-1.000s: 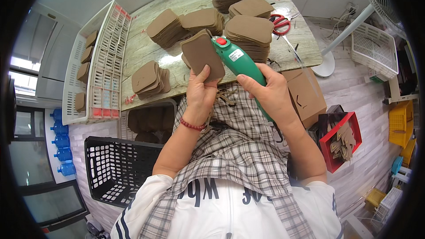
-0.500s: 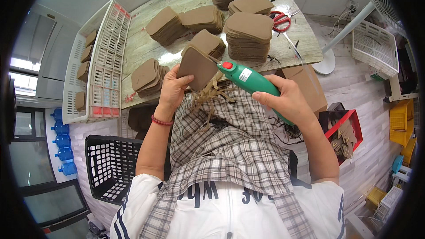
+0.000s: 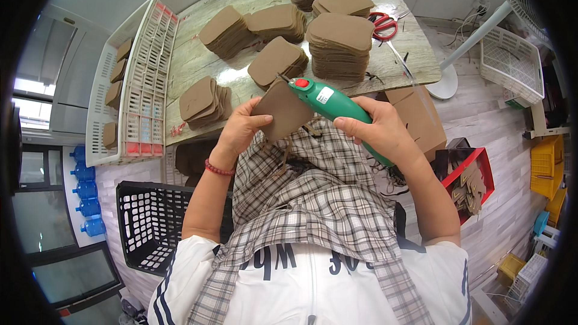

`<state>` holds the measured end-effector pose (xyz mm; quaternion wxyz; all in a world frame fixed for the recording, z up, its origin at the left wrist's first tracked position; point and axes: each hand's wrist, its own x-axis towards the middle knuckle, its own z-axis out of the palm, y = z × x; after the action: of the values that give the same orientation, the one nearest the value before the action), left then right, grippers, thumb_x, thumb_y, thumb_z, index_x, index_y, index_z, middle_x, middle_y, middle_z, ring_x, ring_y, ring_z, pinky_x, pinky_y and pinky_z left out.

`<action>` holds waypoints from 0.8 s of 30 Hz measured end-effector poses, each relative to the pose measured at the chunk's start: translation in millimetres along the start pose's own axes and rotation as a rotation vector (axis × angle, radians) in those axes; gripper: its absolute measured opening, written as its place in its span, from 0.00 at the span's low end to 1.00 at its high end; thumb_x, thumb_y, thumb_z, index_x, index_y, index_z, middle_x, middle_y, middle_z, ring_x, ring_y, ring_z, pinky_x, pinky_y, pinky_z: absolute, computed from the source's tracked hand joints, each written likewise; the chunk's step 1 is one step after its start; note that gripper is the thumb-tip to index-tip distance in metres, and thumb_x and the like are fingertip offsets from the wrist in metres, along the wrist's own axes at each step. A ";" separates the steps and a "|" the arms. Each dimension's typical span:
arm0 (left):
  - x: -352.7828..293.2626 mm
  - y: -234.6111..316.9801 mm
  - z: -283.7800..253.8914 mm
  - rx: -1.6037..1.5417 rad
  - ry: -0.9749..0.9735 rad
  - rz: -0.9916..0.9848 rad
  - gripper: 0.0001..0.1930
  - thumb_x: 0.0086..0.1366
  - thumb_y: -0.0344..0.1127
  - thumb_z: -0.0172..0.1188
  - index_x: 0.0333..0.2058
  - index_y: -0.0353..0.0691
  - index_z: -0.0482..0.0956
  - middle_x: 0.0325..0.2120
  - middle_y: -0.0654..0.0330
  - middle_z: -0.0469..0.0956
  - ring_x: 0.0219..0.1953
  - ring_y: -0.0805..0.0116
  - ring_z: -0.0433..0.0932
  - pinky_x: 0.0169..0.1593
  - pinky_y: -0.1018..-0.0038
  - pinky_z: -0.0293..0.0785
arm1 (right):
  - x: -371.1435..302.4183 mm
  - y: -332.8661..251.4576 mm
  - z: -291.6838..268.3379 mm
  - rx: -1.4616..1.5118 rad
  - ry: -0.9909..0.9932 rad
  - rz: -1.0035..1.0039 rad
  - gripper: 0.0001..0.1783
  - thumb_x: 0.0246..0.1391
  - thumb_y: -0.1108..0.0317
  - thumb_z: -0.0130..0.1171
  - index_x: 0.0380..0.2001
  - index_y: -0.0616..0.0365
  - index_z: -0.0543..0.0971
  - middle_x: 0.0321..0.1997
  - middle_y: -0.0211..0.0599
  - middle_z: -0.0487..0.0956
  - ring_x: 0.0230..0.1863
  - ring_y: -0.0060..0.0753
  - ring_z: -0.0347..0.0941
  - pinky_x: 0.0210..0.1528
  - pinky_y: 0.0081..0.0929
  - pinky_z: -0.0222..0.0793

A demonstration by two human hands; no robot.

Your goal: The person uses a green rotary tool to smooth the edges of stacked brown cardboard pieces. They pick up each piece, run the tool along the perimeter, and place the finished piece into a black crate.

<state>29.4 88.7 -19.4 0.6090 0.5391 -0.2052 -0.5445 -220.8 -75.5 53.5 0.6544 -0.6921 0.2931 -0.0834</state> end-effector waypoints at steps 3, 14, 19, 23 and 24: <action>-2.4 10.3 -10.4 0.166 0.042 0.124 0.17 0.54 0.19 0.60 0.43 0.35 0.74 0.37 0.62 0.78 0.39 0.76 0.75 0.43 0.78 0.72 | -0.3 2.1 -2.3 0.055 -0.023 0.016 0.17 0.51 0.64 0.63 0.41 0.65 0.77 0.25 0.29 0.76 0.23 0.16 0.69 0.26 0.16 0.67; -8.9 28.3 -24.8 -0.045 0.175 0.211 0.05 0.57 0.25 0.62 0.34 0.35 0.79 0.30 0.61 0.81 0.31 0.75 0.78 0.39 0.79 0.74 | -1.7 8.0 -2.6 0.097 -0.129 0.063 0.19 0.49 0.61 0.65 0.39 0.65 0.78 0.24 0.30 0.76 0.22 0.17 0.70 0.26 0.18 0.67; -7.7 27.4 -25.7 0.001 0.128 0.188 0.06 0.57 0.24 0.62 0.34 0.34 0.79 0.30 0.60 0.81 0.31 0.75 0.79 0.39 0.78 0.75 | -0.3 8.7 -0.8 0.062 -0.148 0.083 0.20 0.48 0.60 0.66 0.39 0.65 0.78 0.24 0.31 0.76 0.22 0.17 0.69 0.26 0.18 0.67; -7.7 25.1 -16.8 0.007 0.097 0.153 0.06 0.56 0.24 0.62 0.34 0.33 0.79 0.30 0.59 0.81 0.30 0.74 0.79 0.38 0.78 0.76 | -0.2 9.4 4.0 0.064 -0.139 0.070 0.21 0.47 0.60 0.66 0.39 0.66 0.78 0.24 0.30 0.76 0.22 0.17 0.69 0.25 0.18 0.66; -7.8 25.0 -15.8 0.007 0.090 0.140 0.07 0.56 0.24 0.62 0.34 0.33 0.79 0.30 0.59 0.81 0.30 0.74 0.79 0.37 0.78 0.76 | 0.1 9.9 4.7 0.057 -0.140 0.073 0.21 0.47 0.60 0.66 0.39 0.66 0.78 0.24 0.30 0.76 0.22 0.17 0.69 0.25 0.18 0.66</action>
<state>51.2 98.1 -0.1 0.6521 0.5494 -0.2168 -0.4753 -221.3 -71.2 43.4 0.6954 -0.6661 0.2690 -0.0192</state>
